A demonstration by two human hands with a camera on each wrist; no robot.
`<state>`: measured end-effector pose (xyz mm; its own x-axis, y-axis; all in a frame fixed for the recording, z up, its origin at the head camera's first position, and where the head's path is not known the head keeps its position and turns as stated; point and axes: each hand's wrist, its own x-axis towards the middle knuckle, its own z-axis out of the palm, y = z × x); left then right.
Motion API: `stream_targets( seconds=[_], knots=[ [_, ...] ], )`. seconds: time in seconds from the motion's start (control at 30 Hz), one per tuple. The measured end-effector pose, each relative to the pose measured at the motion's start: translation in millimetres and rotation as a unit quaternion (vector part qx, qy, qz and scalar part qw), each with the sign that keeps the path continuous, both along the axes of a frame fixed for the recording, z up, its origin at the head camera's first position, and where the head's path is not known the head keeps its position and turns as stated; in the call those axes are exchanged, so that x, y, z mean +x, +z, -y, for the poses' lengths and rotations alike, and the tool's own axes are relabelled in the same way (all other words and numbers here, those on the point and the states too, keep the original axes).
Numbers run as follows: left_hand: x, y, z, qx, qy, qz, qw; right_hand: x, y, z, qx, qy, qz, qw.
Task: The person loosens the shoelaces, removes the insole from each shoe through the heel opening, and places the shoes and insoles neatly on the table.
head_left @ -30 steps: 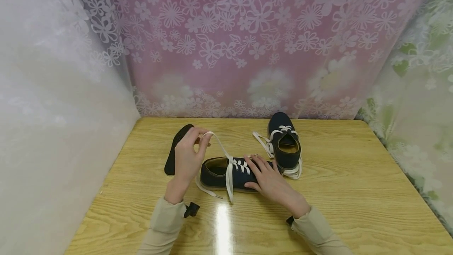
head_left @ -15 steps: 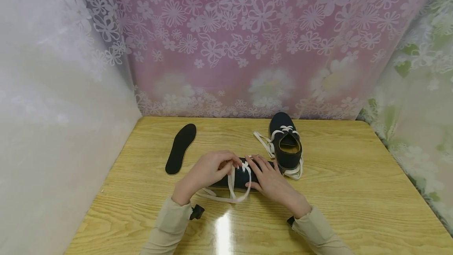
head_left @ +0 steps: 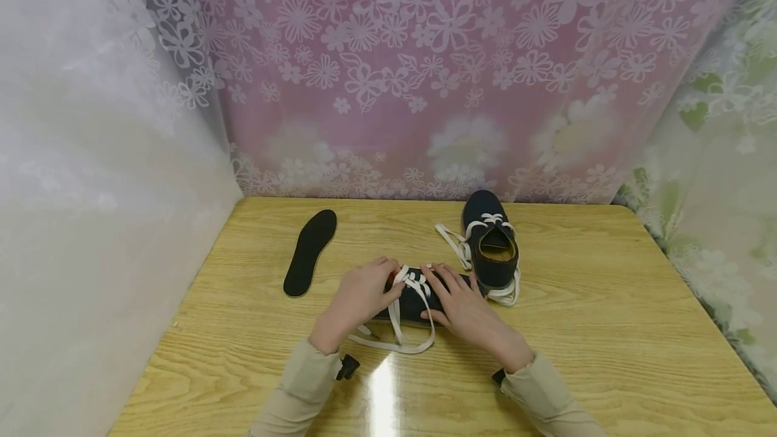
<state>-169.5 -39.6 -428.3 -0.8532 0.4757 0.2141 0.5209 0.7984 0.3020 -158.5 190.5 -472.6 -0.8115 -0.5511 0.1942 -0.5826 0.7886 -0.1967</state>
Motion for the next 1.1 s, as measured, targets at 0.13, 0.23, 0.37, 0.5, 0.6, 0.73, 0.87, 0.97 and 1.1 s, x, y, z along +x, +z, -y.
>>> stream_targets(
  seconds=[0.13, 0.23, 0.37, 0.5, 0.6, 0.73, 0.87, 0.97, 1.1],
  knots=[
    [-9.3, 6.9, 3.5, 0.018, 0.017, -0.015, 0.9996, -0.6, 0.4, 0, -0.001, 0.001, 0.0, 1.0],
    [-20.5, 15.6, 4.1, 0.023, 0.03, -0.045, 0.9983, -1.0, 0.0, -1, 0.001, 0.0, 0.001, 1.0],
    [-36.6, 28.5, 0.9, 0.035, 0.035, -0.111, 0.9926, -1.4, -1.6, -1, 0.004, 0.003, 0.004, 1.0],
    [-48.4, 37.5, -5.0, 0.075, 0.026, -0.14, 0.987, -1.5, -3.0, -2, 0.005, 0.003, 0.009, 0.9999],
    [-50.9, 38.5, -8.4, 0.088, 0.007, -0.123, 0.9885, -1.6, -3.5, -3, 0.009, 0.002, 0.01, 0.9999],
    [-45.1, 34.4, -8.7, 0.076, -0.014, -0.065, 0.9949, -1.6, -3.6, -2, 0.01, 0.0, 0.022, 0.9997],
    [-34.6, 30.3, -5.6, 0.064, -0.013, -0.029, 0.9974, -1.3, -3.3, -2, 0.011, -0.007, 0.032, 0.9994],
    [-24.7, 27.8, -0.3, 0.039, 0.002, -0.015, 0.9991, -0.9, -3.1, -3, 0.008, -0.007, 0.026, 0.9996],
    [-16.1, 22.4, 6.1, -0.012, 0.036, 0.017, 0.9992, -0.2, -2.0, -3, 0.002, -0.006, 0.015, 0.9999]
  ],
)
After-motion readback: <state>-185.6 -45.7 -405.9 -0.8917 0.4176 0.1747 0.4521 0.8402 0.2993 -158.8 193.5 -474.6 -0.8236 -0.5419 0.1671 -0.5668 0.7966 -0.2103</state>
